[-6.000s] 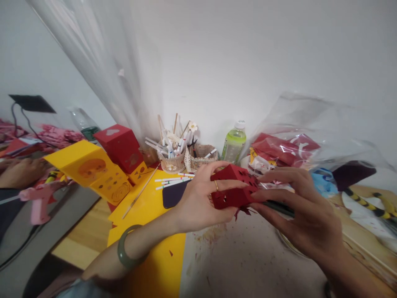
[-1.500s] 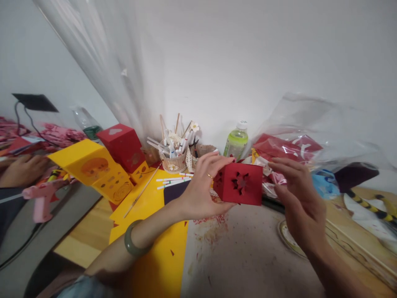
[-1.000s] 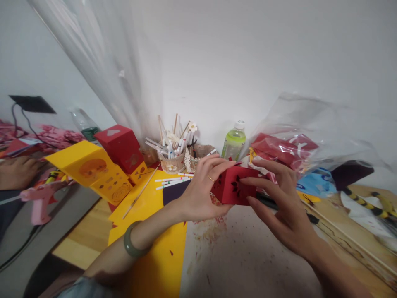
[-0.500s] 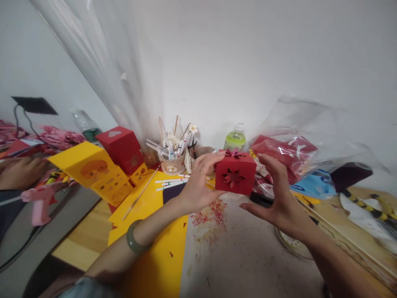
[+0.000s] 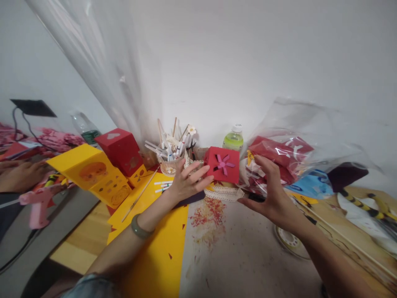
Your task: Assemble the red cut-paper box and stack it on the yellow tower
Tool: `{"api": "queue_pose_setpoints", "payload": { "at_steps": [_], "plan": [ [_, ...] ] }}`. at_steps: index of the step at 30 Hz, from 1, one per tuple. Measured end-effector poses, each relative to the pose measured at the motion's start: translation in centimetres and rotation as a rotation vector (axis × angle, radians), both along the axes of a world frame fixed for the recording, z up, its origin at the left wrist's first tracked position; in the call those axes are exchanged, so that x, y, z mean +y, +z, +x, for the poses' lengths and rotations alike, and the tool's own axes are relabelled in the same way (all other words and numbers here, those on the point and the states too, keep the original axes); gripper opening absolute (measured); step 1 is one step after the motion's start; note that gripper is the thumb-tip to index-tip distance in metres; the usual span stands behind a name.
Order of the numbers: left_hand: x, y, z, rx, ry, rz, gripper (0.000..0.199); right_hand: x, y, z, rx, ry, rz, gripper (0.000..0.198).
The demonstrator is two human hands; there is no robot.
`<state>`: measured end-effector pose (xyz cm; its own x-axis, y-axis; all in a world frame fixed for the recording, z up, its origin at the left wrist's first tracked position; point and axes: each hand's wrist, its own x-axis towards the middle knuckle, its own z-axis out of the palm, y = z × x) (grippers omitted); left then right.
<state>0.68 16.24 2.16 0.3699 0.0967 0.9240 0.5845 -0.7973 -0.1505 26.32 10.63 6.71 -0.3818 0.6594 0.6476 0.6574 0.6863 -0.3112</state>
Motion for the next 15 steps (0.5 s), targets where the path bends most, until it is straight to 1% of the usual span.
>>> {"api": "queue_pose_setpoints", "payload": {
  "at_steps": [2,4,10,13,15],
  "plan": [
    [0.2,-0.1,0.1,-0.074,-0.019,-0.101,0.051,0.1,-0.2,0.1,0.003,0.002,-0.011,0.095],
    [0.3,-0.2,0.4,-0.159,-0.048,-0.231,0.058,0.2,-0.3,0.3,0.002,0.004,-0.026,0.095],
    [0.6,-0.1,1.3,-0.466,-0.219,-0.695,0.067,0.7,-0.9,0.6,0.019,0.009,-0.065,0.095],
    [0.3,0.1,2.2,-0.628,-0.38,-0.968,0.073,0.8,-1.2,0.6,0.082,0.042,-0.171,0.094],
    [-0.1,0.2,2.8,-0.718,-0.5,-1.136,0.068,0.8,-1.3,0.5,0.161,0.075,-0.282,0.094]
  ]
}}
